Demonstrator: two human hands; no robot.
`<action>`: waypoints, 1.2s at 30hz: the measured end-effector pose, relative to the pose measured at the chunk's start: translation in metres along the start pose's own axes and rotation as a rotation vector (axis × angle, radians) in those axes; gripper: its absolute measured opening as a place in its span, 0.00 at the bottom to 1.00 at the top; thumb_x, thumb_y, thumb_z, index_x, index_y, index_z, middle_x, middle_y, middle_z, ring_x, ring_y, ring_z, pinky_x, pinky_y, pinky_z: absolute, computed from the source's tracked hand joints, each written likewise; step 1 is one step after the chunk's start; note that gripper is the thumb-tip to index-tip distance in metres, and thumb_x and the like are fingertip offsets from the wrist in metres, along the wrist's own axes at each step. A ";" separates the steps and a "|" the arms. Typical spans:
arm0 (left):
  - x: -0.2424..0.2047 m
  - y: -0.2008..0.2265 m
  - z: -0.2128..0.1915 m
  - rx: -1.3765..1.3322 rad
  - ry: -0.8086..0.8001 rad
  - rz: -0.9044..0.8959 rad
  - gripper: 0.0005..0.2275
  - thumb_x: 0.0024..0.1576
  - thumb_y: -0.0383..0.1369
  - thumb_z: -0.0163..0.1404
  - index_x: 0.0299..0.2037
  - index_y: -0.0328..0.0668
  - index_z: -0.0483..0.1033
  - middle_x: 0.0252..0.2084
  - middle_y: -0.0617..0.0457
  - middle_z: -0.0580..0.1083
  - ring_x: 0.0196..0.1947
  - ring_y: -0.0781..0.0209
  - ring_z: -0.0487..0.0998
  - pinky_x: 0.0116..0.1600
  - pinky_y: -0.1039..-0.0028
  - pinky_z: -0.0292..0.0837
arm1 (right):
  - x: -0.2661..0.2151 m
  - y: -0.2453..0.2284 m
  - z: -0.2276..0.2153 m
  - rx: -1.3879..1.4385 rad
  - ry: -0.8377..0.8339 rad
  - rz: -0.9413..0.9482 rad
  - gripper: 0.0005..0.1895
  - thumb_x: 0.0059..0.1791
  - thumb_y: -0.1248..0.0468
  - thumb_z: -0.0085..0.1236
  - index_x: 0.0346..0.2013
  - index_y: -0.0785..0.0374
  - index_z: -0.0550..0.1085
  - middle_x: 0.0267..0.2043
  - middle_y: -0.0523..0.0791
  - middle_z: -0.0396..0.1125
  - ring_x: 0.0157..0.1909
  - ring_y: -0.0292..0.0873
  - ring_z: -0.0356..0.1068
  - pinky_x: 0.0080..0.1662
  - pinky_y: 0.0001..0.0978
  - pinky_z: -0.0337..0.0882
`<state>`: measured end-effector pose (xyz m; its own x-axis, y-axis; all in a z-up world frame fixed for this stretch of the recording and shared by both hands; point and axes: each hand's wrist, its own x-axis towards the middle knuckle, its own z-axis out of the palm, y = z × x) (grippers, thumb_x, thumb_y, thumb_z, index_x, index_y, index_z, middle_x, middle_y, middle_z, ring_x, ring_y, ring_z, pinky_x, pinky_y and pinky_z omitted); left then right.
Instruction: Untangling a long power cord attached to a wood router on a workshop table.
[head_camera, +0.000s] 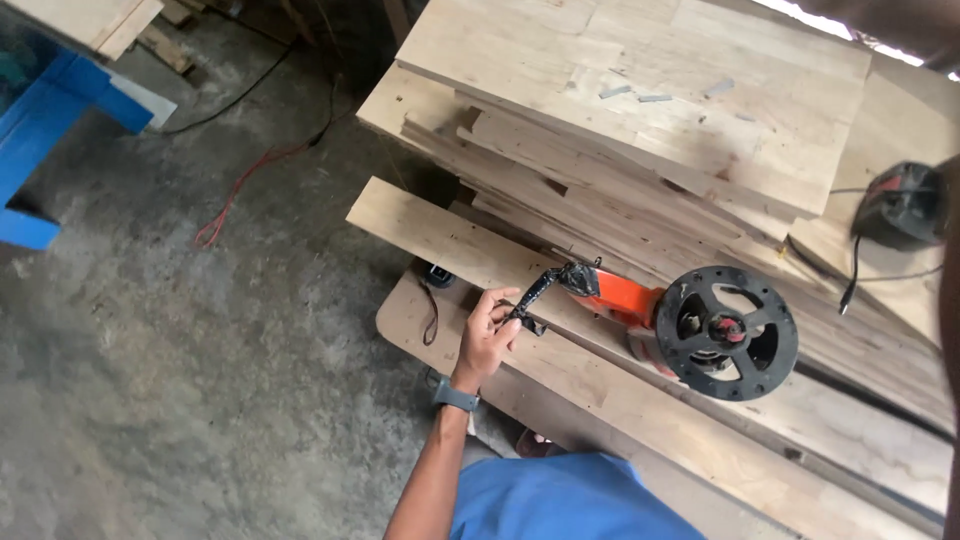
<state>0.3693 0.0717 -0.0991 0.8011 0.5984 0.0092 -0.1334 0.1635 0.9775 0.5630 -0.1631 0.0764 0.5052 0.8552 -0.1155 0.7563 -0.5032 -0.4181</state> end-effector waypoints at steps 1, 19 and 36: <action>0.000 -0.001 -0.006 0.002 -0.013 -0.003 0.19 0.59 0.21 0.49 0.61 0.38 0.69 0.37 0.40 0.78 0.17 0.64 0.72 0.26 0.75 0.72 | 0.006 -0.019 -0.004 -0.033 -0.036 0.006 0.34 0.45 0.53 0.56 0.65 0.58 0.69 0.49 0.46 0.76 0.48 0.44 0.76 0.52 0.28 0.73; 0.033 0.052 -0.053 0.135 -0.293 0.032 0.19 0.60 0.18 0.41 0.62 0.33 0.70 0.22 0.44 0.75 0.15 0.60 0.72 0.21 0.77 0.66 | 0.049 -0.087 0.169 0.341 0.394 0.366 0.06 0.49 0.56 0.61 0.29 0.49 0.79 0.16 0.42 0.71 0.27 0.48 0.77 0.33 0.37 0.73; 0.037 0.057 -0.055 0.246 -0.273 0.270 0.16 0.52 0.19 0.46 0.42 0.48 0.83 0.32 0.55 0.81 0.31 0.61 0.81 0.40 0.73 0.78 | 0.104 -0.145 0.130 0.647 0.181 0.452 0.20 0.53 0.60 0.51 0.17 0.59 0.74 0.11 0.42 0.64 0.14 0.39 0.67 0.24 0.27 0.68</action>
<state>0.3590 0.1463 -0.0543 0.8857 0.3598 0.2933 -0.2424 -0.1805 0.9532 0.4520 0.0152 0.0083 0.8058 0.5252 -0.2737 0.1005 -0.5768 -0.8107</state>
